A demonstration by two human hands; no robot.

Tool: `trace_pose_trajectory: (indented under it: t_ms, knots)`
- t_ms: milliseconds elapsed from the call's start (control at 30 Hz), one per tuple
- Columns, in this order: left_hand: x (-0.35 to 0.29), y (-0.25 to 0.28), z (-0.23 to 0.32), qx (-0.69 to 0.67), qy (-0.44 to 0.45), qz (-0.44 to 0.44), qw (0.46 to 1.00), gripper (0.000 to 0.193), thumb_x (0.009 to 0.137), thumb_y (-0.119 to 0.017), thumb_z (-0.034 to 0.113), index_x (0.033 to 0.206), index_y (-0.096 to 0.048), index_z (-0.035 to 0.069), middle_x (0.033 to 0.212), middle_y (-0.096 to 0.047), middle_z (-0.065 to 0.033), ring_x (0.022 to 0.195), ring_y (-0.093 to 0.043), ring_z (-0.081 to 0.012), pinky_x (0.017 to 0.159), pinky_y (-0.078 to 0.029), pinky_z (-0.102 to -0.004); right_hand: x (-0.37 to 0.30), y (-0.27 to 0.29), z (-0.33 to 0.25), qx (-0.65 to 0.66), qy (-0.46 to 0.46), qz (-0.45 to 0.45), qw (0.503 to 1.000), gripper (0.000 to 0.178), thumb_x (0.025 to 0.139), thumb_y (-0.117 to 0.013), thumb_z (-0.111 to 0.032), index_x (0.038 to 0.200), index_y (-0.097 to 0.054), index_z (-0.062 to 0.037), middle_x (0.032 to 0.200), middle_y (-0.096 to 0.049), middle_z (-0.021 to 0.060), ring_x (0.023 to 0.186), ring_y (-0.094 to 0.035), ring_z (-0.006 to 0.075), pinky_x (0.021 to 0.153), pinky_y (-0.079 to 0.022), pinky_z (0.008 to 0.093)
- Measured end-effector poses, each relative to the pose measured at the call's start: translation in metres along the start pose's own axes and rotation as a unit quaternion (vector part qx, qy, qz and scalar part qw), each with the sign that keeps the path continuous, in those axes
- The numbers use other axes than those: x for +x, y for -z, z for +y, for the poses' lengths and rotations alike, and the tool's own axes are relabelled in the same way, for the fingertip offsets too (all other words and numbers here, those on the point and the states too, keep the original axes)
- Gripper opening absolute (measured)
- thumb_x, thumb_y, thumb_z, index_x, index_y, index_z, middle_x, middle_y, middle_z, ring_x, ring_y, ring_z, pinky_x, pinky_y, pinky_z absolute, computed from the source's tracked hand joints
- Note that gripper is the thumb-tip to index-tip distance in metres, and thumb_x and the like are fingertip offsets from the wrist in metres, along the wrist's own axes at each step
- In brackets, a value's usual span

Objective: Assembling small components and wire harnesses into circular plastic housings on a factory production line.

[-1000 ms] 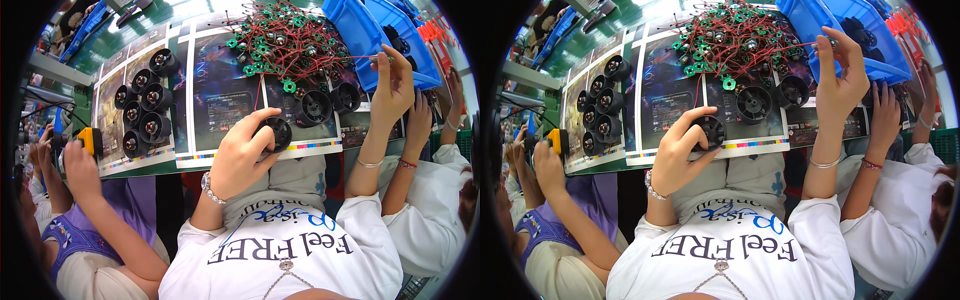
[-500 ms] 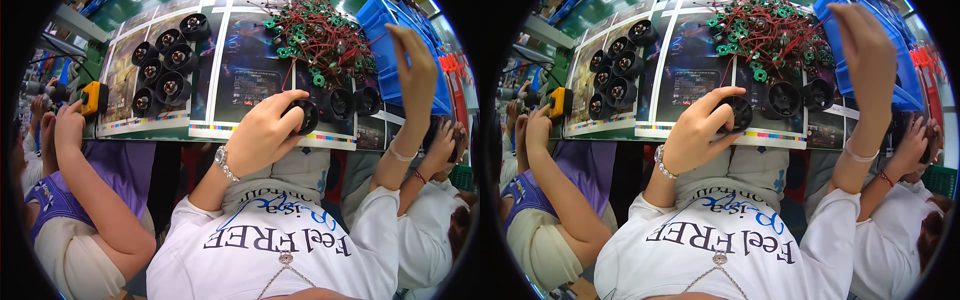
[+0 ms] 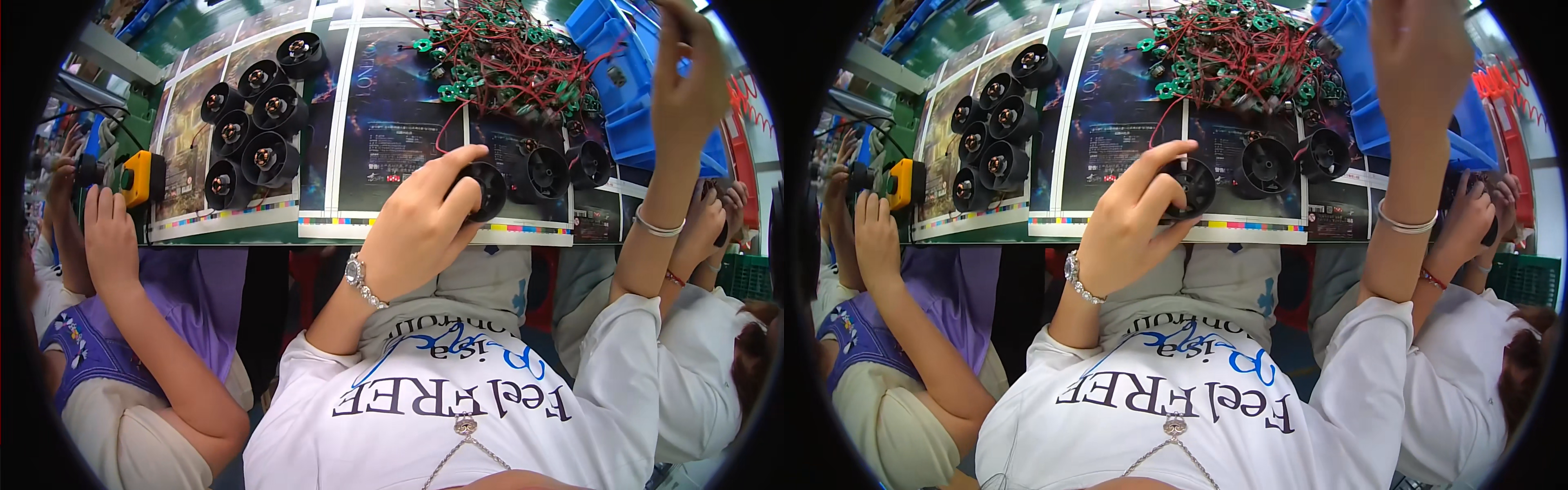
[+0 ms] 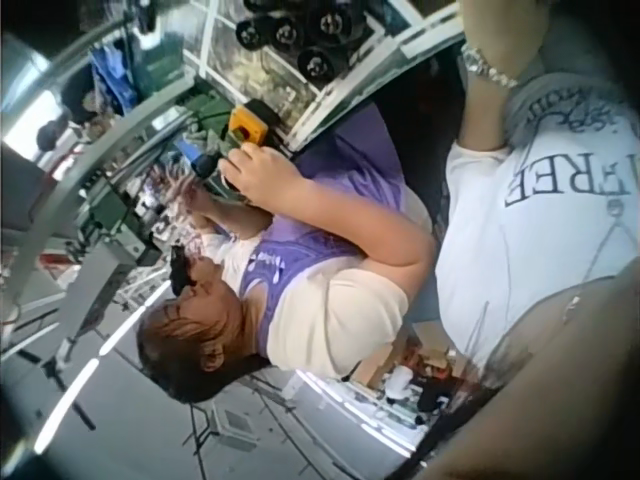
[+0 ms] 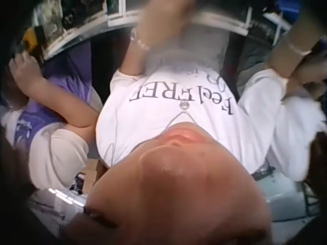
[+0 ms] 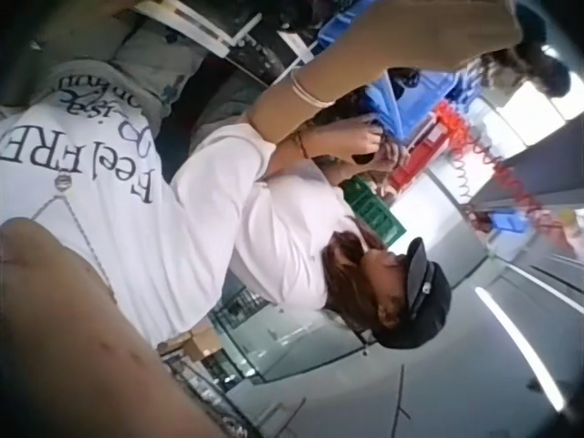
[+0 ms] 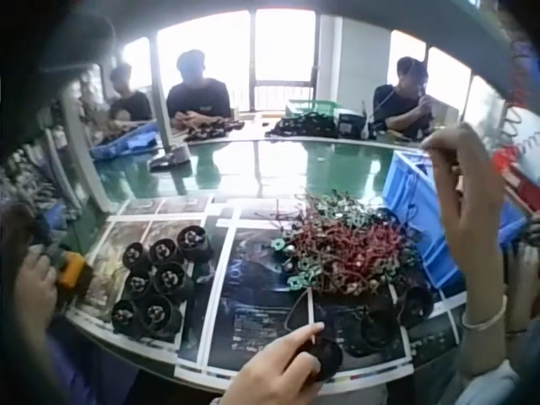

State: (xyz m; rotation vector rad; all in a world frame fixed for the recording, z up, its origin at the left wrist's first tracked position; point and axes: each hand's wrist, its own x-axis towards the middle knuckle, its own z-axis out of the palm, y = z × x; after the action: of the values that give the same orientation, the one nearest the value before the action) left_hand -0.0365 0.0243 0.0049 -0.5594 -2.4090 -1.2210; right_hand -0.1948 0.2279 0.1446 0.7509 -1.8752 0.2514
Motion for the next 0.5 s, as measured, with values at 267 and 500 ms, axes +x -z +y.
trace_pose_trajectory:
  t_ms: [267, 500]
  knots:
    - [-0.006, 0.000, -0.003, -0.008, 0.017, 0.104, 0.994, 0.048, 0.063, -0.081, 0.003, 0.105, -0.058, 0.007, 0.122, -0.058, -0.0108, 0.085, -0.059, -0.0217, 0.075, -0.052, -0.0311, 0.016, 0.009, 0.027, -0.186, 0.052, -0.043, 0.980, 0.007, 0.087, -0.064, 0.001, 0.090, -0.059, -0.0041, 0.074, -0.054, 0.0012, 0.056, -0.041, 0.0102, 0.054, -0.034, 0.0233]
    - [0.006, -0.003, 0.006, 0.078, 0.036, 0.086, 0.993, 0.062, 0.061, -0.084, 0.007, 0.117, -0.058, 0.009, 0.114, -0.058, -0.0093, 0.092, -0.058, -0.0239, 0.078, -0.051, -0.0321, -0.042, -0.007, 0.339, -0.140, 0.014, -0.081, 0.987, 0.006, 0.087, -0.065, -0.001, 0.088, -0.060, -0.0037, 0.073, -0.055, 0.0018, 0.056, -0.042, 0.0108, 0.055, -0.035, 0.0234]
